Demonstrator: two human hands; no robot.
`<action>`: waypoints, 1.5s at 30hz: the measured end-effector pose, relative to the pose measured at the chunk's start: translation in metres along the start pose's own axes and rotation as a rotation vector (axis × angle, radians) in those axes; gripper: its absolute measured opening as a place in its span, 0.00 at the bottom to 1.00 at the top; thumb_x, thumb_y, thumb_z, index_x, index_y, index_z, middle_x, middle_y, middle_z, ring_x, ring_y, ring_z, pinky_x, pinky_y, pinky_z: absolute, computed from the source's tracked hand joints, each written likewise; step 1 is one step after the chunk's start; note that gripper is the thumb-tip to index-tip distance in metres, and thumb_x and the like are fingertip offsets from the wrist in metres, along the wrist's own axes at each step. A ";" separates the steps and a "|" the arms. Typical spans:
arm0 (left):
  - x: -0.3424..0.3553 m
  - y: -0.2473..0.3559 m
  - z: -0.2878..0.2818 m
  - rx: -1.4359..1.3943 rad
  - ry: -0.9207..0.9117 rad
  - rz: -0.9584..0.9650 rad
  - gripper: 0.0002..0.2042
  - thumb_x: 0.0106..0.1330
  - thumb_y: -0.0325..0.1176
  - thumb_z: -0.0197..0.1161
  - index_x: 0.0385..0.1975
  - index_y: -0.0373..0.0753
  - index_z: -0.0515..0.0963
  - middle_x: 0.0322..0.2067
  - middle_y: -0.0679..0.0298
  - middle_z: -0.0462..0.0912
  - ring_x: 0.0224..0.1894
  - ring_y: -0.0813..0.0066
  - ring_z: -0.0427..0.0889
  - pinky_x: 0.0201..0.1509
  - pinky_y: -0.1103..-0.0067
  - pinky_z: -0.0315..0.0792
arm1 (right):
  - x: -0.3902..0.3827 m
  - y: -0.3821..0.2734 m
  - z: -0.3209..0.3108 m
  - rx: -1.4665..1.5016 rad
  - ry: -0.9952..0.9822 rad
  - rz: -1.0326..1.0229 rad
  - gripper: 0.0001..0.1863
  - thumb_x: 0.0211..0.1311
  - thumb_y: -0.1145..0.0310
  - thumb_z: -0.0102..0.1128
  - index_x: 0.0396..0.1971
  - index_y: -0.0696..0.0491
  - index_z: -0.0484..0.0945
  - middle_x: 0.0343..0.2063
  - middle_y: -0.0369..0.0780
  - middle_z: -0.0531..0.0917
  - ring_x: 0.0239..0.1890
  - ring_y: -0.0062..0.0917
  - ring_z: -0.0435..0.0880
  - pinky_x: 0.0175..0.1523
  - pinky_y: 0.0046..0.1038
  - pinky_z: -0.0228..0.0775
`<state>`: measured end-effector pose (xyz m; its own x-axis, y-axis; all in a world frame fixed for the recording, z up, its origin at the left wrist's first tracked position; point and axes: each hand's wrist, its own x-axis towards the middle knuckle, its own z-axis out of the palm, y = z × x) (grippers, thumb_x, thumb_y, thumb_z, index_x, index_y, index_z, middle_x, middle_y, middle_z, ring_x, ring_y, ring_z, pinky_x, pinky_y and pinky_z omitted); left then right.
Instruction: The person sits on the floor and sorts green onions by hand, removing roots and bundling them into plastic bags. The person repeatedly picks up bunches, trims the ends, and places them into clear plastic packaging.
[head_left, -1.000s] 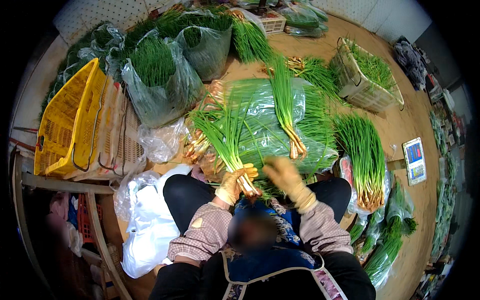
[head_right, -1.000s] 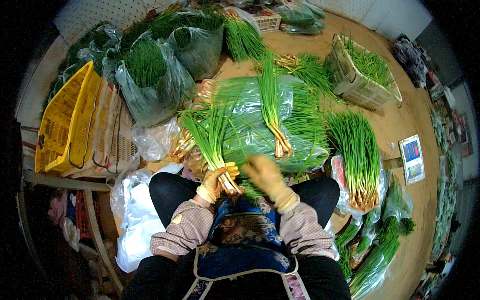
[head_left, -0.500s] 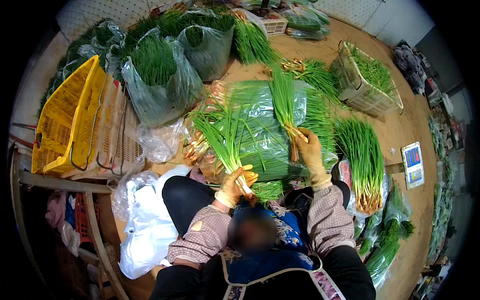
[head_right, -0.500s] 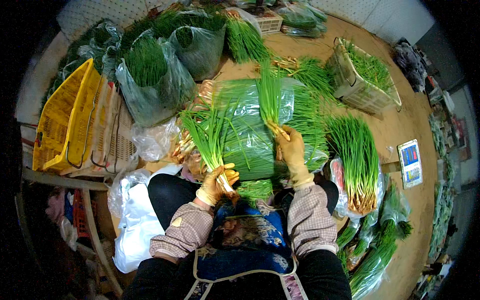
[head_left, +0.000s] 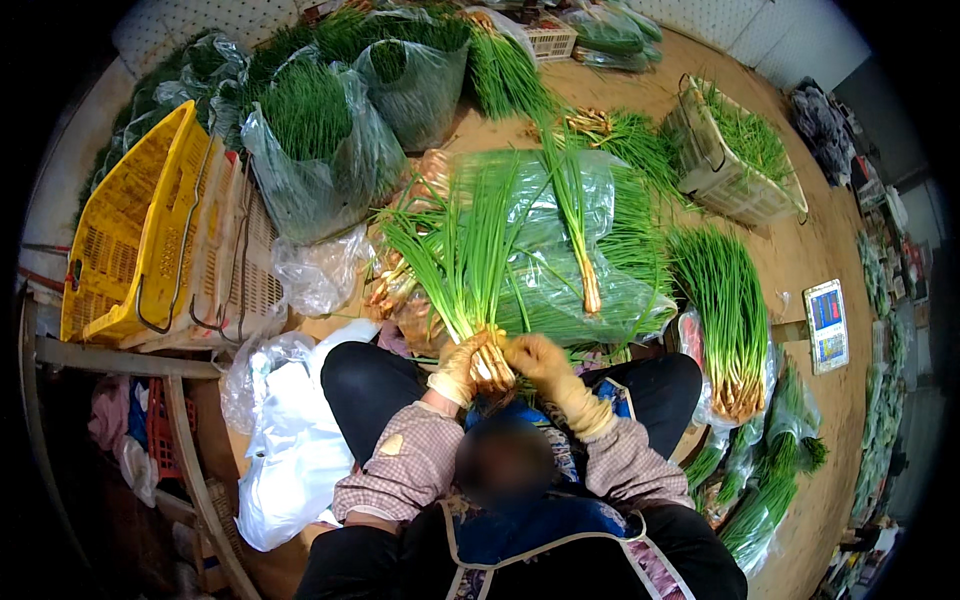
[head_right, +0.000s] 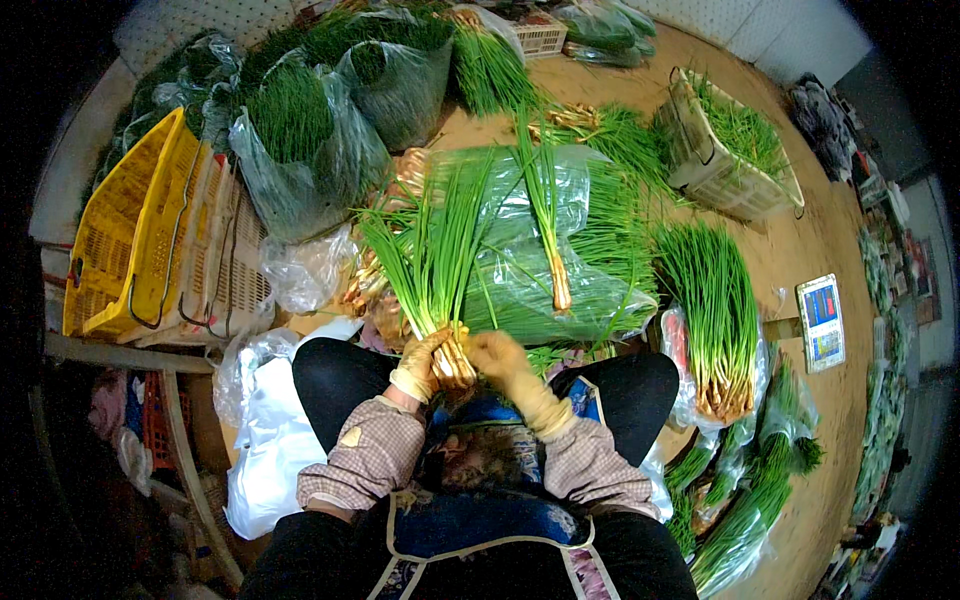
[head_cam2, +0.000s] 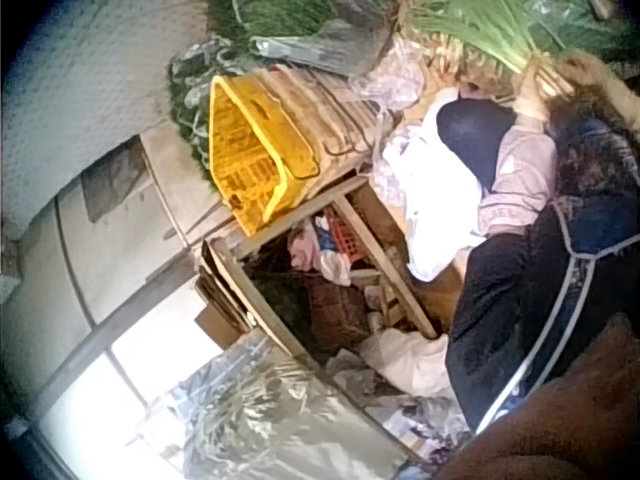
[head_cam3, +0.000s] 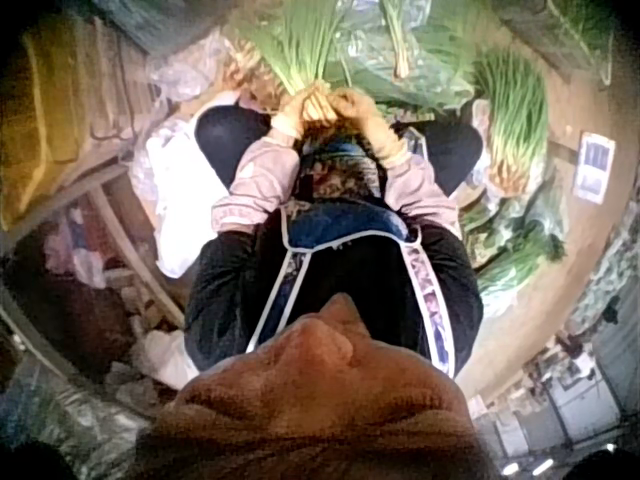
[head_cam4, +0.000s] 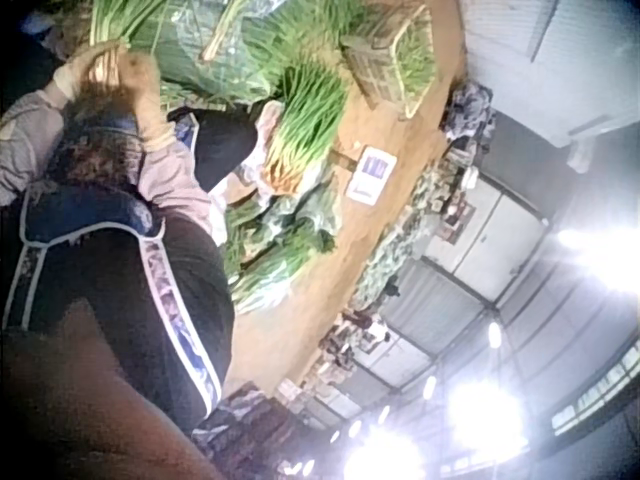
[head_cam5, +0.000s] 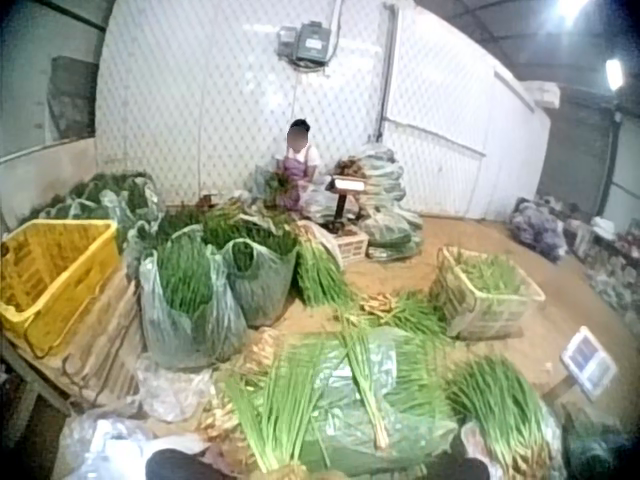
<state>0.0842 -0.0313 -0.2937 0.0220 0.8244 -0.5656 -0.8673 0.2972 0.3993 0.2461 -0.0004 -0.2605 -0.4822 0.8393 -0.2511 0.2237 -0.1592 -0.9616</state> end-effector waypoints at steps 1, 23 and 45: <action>-0.002 0.000 -0.001 -0.012 -0.003 -0.003 0.12 0.61 0.24 0.56 0.45 0.34 0.72 0.39 0.57 0.80 0.35 0.66 0.80 0.39 0.71 0.78 | 0.010 -0.013 -0.005 -0.188 0.027 -0.037 0.16 0.62 0.68 0.55 0.46 0.62 0.73 0.39 0.38 0.80 0.36 0.17 0.75 0.43 0.20 0.69; -0.009 -0.013 -0.003 0.074 0.023 -0.019 0.08 0.61 0.28 0.58 0.38 0.35 0.74 0.30 0.62 0.79 0.30 0.70 0.78 0.34 0.74 0.76 | 0.065 -0.066 0.017 -0.810 0.139 0.070 0.24 0.49 0.54 0.64 0.37 0.59 0.72 0.34 0.52 0.79 0.41 0.44 0.78 0.45 0.38 0.70; -0.012 -0.002 -0.004 -0.127 -0.076 -0.110 0.17 0.66 0.38 0.51 0.47 0.32 0.70 0.33 0.54 0.77 0.31 0.57 0.79 0.38 0.59 0.77 | -0.009 -0.089 -0.004 0.729 0.166 0.014 0.09 0.62 0.62 0.55 0.33 0.52 0.74 0.29 0.32 0.77 0.31 0.16 0.74 0.39 0.18 0.66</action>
<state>0.0836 -0.0436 -0.2907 0.1537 0.8260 -0.5423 -0.9135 0.3281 0.2408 0.2342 0.0085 -0.1718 -0.3365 0.8929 -0.2992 -0.4177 -0.4263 -0.8024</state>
